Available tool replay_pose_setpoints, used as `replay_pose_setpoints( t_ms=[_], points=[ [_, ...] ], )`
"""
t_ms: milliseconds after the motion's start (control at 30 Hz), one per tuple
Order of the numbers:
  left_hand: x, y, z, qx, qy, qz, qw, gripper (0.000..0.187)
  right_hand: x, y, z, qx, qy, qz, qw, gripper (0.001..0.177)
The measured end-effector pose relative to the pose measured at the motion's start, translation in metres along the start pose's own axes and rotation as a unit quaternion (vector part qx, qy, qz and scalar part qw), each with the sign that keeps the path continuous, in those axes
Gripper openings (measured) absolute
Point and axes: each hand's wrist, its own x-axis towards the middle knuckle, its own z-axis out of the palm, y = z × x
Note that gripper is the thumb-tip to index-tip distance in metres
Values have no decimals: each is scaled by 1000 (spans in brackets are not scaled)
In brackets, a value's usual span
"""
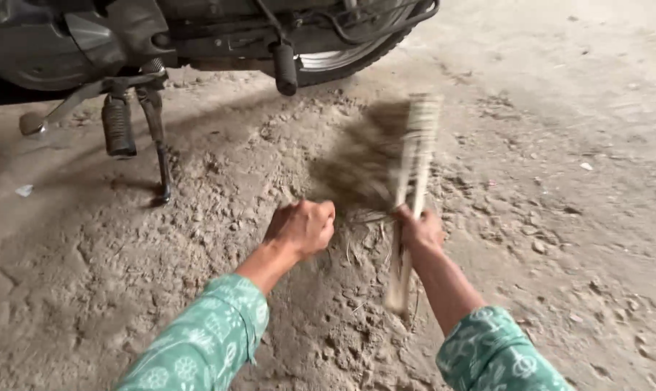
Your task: The person sweeps a concrete floor with a broom, moving a cloth aside and then picking it up to sweep around a motorcycle.
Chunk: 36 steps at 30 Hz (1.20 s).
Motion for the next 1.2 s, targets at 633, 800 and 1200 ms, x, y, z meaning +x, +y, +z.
replay_pose_setpoints(
  t_ms=[633,800,1200],
  points=[
    [25,16,9,54,60,3,997,5,38,-36,23,-137,-238,-41,961,50],
    [39,18,21,62,14,-1,998,7,87,-2,-50,-79,-103,-42,991,54],
    [37,84,10,61,-24,49,997,16,44,2,-152,27,200,-14,979,34]
  ],
)
